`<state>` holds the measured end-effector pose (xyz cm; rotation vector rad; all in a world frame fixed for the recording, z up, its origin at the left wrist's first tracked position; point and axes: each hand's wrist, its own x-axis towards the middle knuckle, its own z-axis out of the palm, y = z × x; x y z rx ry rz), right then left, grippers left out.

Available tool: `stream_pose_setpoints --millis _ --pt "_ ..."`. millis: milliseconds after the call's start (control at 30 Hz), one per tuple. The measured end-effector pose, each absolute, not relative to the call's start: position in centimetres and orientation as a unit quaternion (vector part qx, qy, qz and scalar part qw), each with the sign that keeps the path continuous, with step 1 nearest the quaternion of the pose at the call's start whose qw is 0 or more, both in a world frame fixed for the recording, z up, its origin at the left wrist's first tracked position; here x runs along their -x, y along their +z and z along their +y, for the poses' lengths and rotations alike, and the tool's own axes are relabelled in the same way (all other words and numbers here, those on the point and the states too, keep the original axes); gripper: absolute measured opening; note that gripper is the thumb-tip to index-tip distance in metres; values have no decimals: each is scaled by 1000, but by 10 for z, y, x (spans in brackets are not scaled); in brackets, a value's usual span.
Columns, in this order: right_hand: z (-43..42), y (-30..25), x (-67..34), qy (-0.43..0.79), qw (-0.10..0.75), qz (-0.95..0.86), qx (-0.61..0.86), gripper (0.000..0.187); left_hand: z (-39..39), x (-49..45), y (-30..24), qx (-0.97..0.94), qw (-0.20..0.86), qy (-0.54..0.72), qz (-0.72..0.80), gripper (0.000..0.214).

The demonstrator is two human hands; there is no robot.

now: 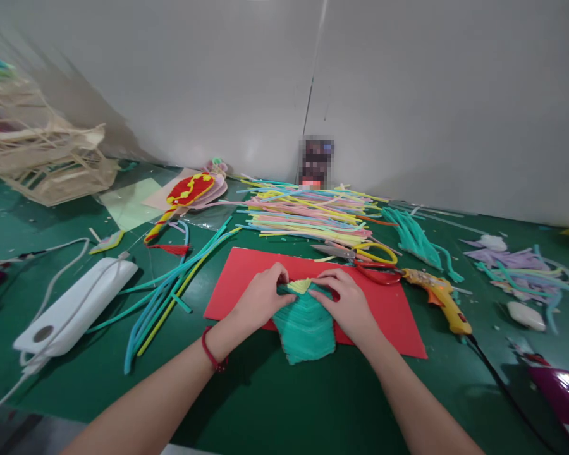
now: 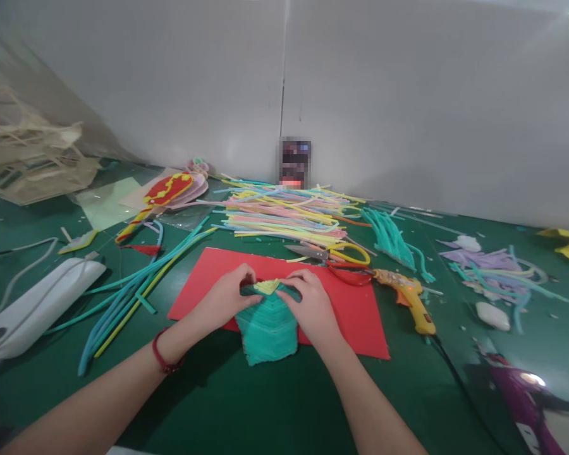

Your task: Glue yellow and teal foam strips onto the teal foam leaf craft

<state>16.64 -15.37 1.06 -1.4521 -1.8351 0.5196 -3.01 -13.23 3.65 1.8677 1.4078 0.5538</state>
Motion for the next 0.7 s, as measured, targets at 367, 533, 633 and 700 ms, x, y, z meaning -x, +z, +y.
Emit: stream_pose_setpoints --millis 367,533,633,700 --pt "-148 22 -172 472 431 -525 561 37 -119 41 25 -643 537 318 444 24" --pt "-149 26 -173 480 421 -522 565 30 -116 42 30 -605 561 323 464 23" --pt "-151 28 -172 474 417 -531 565 29 -115 44 30 -602 561 329 463 25" --pt "-151 28 -172 468 416 -540 563 28 -115 45 28 -606 554 333 463 26"
